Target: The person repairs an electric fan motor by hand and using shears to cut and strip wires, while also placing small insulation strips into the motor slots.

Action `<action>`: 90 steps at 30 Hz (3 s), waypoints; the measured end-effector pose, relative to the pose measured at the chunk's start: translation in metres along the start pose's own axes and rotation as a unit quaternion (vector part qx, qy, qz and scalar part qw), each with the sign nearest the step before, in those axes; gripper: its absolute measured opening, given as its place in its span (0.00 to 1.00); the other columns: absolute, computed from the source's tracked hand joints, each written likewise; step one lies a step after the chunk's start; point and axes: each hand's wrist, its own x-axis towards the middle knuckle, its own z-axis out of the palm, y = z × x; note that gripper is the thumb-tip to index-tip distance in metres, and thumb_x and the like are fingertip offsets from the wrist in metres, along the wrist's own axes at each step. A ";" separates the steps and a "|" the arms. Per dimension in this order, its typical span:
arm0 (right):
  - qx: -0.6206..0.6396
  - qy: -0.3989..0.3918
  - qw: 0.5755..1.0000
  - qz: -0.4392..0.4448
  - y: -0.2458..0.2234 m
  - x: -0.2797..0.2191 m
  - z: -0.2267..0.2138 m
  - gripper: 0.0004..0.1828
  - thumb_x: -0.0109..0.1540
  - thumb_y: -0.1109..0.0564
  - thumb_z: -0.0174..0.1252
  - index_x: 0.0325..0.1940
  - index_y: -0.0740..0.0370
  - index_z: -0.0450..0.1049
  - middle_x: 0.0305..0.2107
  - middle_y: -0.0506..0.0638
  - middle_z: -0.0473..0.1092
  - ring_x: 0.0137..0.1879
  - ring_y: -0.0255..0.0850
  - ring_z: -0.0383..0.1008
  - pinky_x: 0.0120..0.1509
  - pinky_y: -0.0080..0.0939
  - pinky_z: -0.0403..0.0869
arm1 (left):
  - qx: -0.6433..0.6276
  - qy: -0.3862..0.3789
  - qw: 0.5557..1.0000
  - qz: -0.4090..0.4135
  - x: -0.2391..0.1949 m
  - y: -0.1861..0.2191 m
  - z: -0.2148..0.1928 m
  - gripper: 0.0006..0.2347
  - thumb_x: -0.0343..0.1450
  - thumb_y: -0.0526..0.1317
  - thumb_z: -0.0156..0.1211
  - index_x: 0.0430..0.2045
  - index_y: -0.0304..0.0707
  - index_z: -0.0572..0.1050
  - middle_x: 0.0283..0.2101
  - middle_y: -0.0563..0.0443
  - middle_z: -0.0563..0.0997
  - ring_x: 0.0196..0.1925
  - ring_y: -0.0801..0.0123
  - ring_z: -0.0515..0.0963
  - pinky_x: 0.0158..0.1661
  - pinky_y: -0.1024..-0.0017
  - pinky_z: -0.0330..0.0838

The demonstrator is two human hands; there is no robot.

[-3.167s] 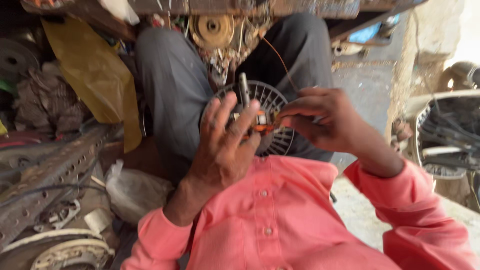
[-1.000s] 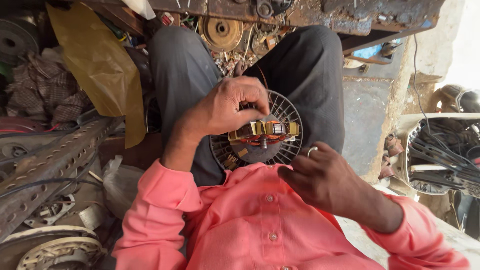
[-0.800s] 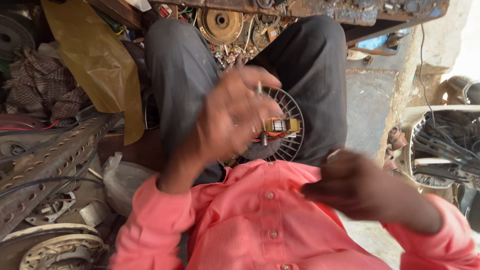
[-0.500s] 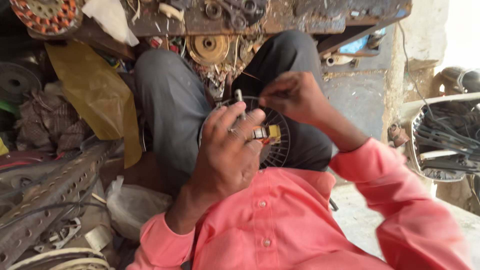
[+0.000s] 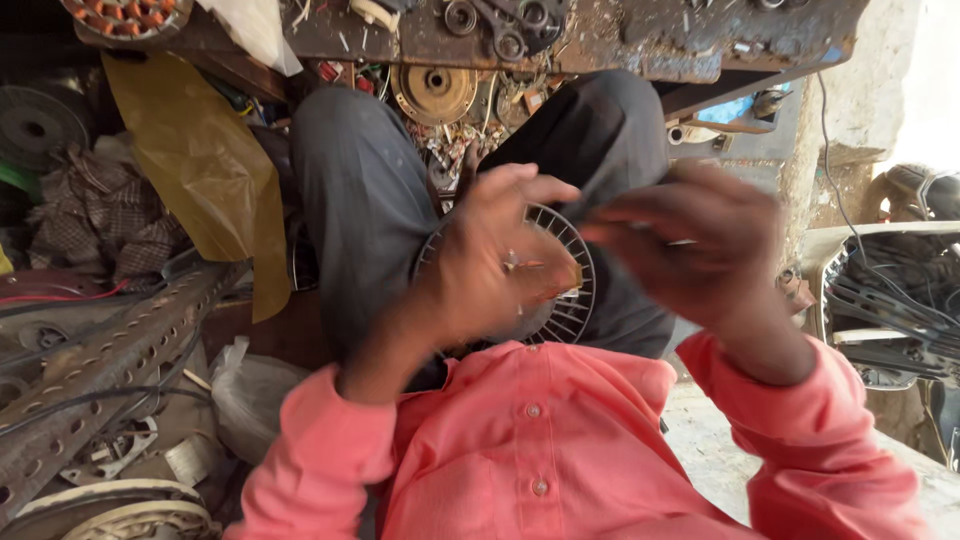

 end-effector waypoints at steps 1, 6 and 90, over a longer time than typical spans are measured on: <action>0.016 0.004 1.000 0.022 0.006 -0.003 -0.006 0.11 0.58 0.57 0.77 0.37 0.61 0.81 0.23 0.46 0.69 0.26 0.33 0.67 0.30 0.37 0.62 | 0.072 0.000 0.997 0.018 -0.006 0.017 0.010 0.07 0.65 0.43 0.71 0.26 0.41 0.82 0.58 0.44 0.78 0.66 0.45 0.69 0.63 0.41 0.58; 0.074 -0.055 0.987 0.128 0.051 -0.020 0.014 0.10 0.57 0.57 0.76 0.35 0.63 0.81 0.21 0.47 0.68 0.27 0.33 0.64 0.32 0.36 0.61 | 0.352 0.030 0.930 0.100 -0.044 0.048 0.019 0.05 0.75 0.38 0.67 0.37 0.36 0.83 0.68 0.49 0.72 0.74 0.47 0.62 0.69 0.29 0.51; -0.064 -0.114 0.983 -0.126 0.063 -0.044 0.025 0.04 0.55 0.55 0.70 0.33 0.55 0.83 0.23 0.50 0.73 0.28 0.47 0.72 0.31 0.47 0.69 | 0.288 0.091 0.944 0.130 -0.014 0.058 -0.003 0.07 0.63 0.34 0.62 0.31 0.38 0.80 0.44 0.42 0.82 0.49 0.49 0.82 0.50 0.51 0.73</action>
